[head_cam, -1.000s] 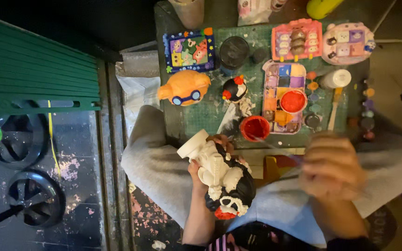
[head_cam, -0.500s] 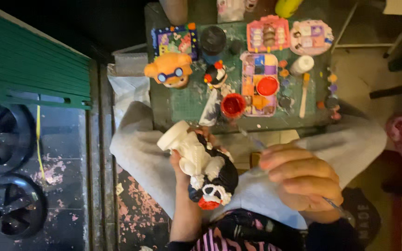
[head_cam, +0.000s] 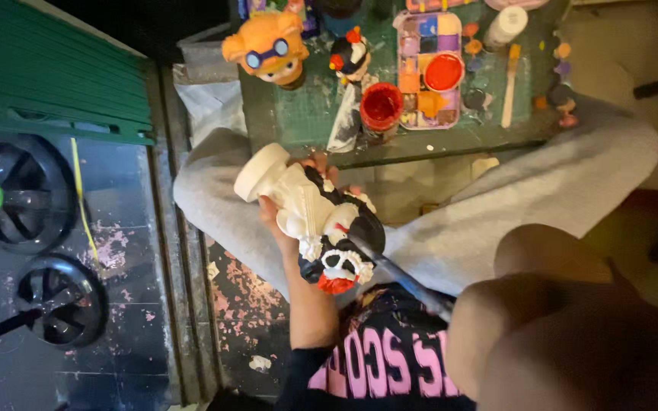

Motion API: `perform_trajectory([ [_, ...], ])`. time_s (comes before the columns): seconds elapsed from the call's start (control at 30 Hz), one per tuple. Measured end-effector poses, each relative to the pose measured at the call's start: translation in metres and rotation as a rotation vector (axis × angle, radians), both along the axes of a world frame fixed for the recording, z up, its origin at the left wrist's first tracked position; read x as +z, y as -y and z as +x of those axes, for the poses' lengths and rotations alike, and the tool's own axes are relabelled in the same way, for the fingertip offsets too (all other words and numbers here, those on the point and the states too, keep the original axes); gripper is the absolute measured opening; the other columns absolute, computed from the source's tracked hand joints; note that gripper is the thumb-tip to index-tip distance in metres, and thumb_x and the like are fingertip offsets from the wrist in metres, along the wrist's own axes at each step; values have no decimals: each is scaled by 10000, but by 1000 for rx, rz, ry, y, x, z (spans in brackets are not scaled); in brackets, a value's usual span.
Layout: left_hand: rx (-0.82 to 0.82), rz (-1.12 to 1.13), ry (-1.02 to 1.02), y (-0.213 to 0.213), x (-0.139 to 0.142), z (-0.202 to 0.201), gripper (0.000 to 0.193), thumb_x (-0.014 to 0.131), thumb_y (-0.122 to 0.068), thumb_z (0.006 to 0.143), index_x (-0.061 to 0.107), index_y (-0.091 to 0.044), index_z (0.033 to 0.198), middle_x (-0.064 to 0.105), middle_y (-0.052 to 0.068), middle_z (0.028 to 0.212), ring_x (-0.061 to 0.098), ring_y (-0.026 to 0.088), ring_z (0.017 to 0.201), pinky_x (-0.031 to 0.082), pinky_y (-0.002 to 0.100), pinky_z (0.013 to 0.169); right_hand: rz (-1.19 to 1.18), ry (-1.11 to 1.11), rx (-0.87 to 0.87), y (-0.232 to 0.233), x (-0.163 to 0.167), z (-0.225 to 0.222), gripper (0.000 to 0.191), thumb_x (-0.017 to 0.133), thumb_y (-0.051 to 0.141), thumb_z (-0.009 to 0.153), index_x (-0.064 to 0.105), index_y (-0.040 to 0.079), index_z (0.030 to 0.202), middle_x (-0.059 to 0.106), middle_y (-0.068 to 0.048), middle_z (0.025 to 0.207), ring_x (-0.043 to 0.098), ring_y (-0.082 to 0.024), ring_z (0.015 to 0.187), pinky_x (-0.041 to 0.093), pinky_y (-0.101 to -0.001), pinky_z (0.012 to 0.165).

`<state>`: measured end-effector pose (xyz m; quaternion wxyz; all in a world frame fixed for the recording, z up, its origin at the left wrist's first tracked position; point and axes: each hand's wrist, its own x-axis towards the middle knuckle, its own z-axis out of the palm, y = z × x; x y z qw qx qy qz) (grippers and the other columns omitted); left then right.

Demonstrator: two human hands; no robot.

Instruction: The person sits on the floor holding a black sculpted figurine on their lap and paints its white sculpted details red using a small brush, dipping into a red paint cup on the table. They rotate the figurine to reach different sides and continue painting the red areas throughout.

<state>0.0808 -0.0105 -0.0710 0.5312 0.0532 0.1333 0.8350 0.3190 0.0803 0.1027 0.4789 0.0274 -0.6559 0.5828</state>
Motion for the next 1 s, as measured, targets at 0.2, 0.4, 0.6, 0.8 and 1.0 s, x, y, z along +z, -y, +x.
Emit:
perform_trajectory([
  [0.2, 10, 5, -25, -2, -23, -15, 768, 736, -609, 883, 541, -3, 1312, 517, 139, 1228, 535, 279, 1111, 504, 618, 997, -2, -50, -23, -6, -33, -16, 195, 599, 297, 995, 614, 114, 930, 642, -64, 838, 574, -211, 699, 483, -428, 643],
  [0.4, 38, -70, -35, 3, -9, -12, 741, 737, -597, 887, 533, -21, 1306, 505, 142, 1219, 514, 278, 1099, 505, 632, 965, 23, -105, -42, -21, -42, -27, 207, 575, 320, 1005, 608, 122, 954, 646, -51, 831, 567, -195, 682, 480, -414, 644],
  [0.6, 24, -166, -43, -1, 0, -7, 776, 734, -605, 855, 538, -32, 1340, 535, 137, 1259, 563, 285, 1158, 476, 531, 999, 34, -123, -69, -35, -46, -29, 221, 551, 342, 1014, 602, 131, 978, 651, -38, 824, 560, -180, 665, 478, -399, 644],
  [0.8, -9, -184, 37, 3, -4, -1, 793, 736, -599, 831, 530, -47, 1362, 568, 142, 1324, 621, 293, 1146, 499, 657, 1009, 49, -91, -93, -56, -55, -15, 238, 527, 365, 1024, 597, 139, 1002, 655, -25, 818, 553, -164, 647, 475, -385, 645],
  [1.0, 1, -200, -95, 7, -36, -3, 855, 727, -620, 884, 498, 3, 1423, 567, 191, 1384, 615, 312, 1193, 483, 602, 1039, 66, -35, -102, -59, -36, -23, 256, 503, 387, 1034, 591, 147, 1026, 660, -12, 811, 546, -149, 630, 473, -370, 646],
])
